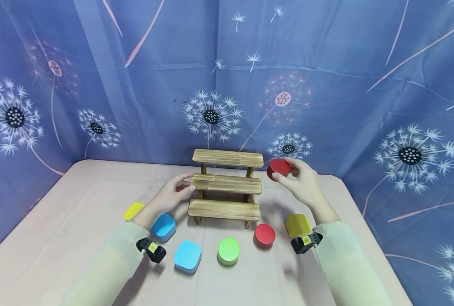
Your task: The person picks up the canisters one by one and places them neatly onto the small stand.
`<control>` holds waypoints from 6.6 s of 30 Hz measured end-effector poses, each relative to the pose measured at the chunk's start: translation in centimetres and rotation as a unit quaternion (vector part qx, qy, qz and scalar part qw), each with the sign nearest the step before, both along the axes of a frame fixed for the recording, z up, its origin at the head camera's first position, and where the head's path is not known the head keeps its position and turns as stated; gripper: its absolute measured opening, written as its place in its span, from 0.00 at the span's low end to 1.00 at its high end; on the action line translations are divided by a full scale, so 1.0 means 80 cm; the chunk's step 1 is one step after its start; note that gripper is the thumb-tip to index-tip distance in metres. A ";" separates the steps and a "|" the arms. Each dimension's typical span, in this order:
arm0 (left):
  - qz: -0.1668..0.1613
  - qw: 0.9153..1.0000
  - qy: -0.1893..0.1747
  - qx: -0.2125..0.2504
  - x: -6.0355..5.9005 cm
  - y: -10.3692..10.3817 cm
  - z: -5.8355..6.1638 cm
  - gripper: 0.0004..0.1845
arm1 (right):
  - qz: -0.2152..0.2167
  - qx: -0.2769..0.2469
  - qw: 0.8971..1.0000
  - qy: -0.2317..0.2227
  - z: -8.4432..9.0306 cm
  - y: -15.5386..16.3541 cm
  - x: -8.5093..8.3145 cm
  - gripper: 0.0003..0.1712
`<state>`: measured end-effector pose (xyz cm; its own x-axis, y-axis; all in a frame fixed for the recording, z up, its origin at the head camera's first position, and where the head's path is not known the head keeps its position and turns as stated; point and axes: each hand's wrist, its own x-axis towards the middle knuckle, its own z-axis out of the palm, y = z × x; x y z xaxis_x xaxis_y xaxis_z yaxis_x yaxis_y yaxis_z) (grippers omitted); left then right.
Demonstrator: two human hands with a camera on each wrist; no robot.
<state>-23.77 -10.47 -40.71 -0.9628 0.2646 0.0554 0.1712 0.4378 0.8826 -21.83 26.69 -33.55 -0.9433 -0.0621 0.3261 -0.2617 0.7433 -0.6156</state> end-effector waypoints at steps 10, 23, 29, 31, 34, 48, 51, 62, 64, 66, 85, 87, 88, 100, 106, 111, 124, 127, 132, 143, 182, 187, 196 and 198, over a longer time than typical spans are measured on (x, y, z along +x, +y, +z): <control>0.002 1.000 -0.005 0.006 0.000 0.000 -0.001 0.28 | 0.016 -0.017 1.000 -0.001 0.010 -0.018 -0.005 0.36; 0.007 1.000 -0.002 0.004 0.000 -0.001 -0.001 0.28 | 0.025 -0.017 1.000 0.007 0.018 -0.037 -0.016 0.35; 0.005 1.000 0.000 0.009 0.001 0.001 0.000 0.28 | 0.042 -0.019 0.999 0.010 0.020 -0.049 -0.020 0.34; 0.002 1.000 0.001 0.009 0.002 0.001 -0.001 0.28 | 0.047 -0.019 0.999 0.013 0.020 -0.052 -0.021 0.34; 0.001 1.000 0.002 0.010 0.002 0.001 0.000 0.28 | 0.051 -0.022 0.998 0.015 0.020 -0.055 -0.025 0.34; 0.000 1.000 0.004 0.007 0.003 0.001 0.001 0.29 | 0.071 -0.034 0.997 0.008 0.024 -0.076 -0.035 0.35; -0.001 1.000 0.003 0.010 0.004 0.001 0.001 0.28 | 0.077 -0.038 0.996 0.006 0.024 -0.079 -0.038 0.35; 0.003 1.000 -0.003 0.018 0.004 0.001 0.002 0.28 | 0.075 -0.031 0.997 0.006 0.026 -0.097 -0.045 0.36; 0.003 1.000 -0.002 0.018 0.005 0.001 0.002 0.29 | 0.079 -0.032 0.996 0.004 0.027 -0.100 -0.047 0.36; 0.004 1.000 -0.003 0.017 0.005 0.001 0.002 0.29 | 0.081 -0.032 0.996 0.003 0.028 -0.104 -0.049 0.36; 0.012 1.000 -0.018 0.008 0.002 -0.001 0.002 0.28 | 0.101 -0.035 0.994 -0.014 0.037 -0.143 -0.061 0.37; 0.011 1.000 -0.016 0.007 0.003 -0.001 0.002 0.28 | 0.106 -0.036 0.994 -0.012 0.037 -0.147 -0.061 0.37; 0.011 1.000 -0.015 0.006 0.003 -0.001 0.003 0.28 | 0.108 -0.036 0.993 -0.011 0.037 -0.149 -0.062 0.37; 0.012 1.000 -0.007 0.012 0.006 0.000 0.002 0.28 | 0.126 -0.051 0.991 -0.011 0.036 -0.170 -0.069 0.36; 0.015 1.000 -0.006 0.013 0.007 0.000 0.001 0.28 | 0.135 -0.055 0.989 -0.014 0.033 -0.179 -0.074 0.36; 0.016 1.000 -0.007 0.018 0.006 0.003 0.000 0.28 | 0.147 -0.056 0.987 -0.015 0.034 -0.185 -0.077 0.38; 0.020 1.000 -0.014 0.016 0.004 0.005 -0.004 0.28 | 0.152 -0.048 0.987 -0.026 0.034 -0.201 -0.083 0.39; 0.019 1.000 -0.014 0.013 0.005 0.006 -0.002 0.28 | 0.152 -0.049 0.987 -0.029 0.033 -0.204 -0.084 0.39; 0.021 1.000 -0.019 0.007 0.006 0.007 0.000 0.28 | 0.151 -0.042 0.987 -0.033 0.032 -0.208 -0.086 0.40; 0.023 1.000 -0.015 0.006 0.006 0.005 0.002 0.28 | 0.149 -0.026 0.988 -0.034 0.028 -0.215 -0.090 0.39; 0.027 0.999 -0.016 0.011 0.007 0.004 0.001 0.29 | 0.114 -0.028 0.993 0.011 0.016 -0.158 -0.053 0.37; 0.028 0.999 -0.020 0.014 0.007 0.005 0.001 0.29 | 0.121 -0.035 0.992 0.030 0.013 -0.150 -0.046 0.35; 0.025 0.999 -0.020 0.021 0.007 0.004 0.000 0.29 | 0.117 -0.051 0.990 0.054 0.001 -0.135 -0.032 0.33; 0.025 0.999 -0.021 0.023 0.007 0.004 0.000 0.29 | 0.112 -0.059 0.990 0.061 -0.002 -0.133 -0.027 0.32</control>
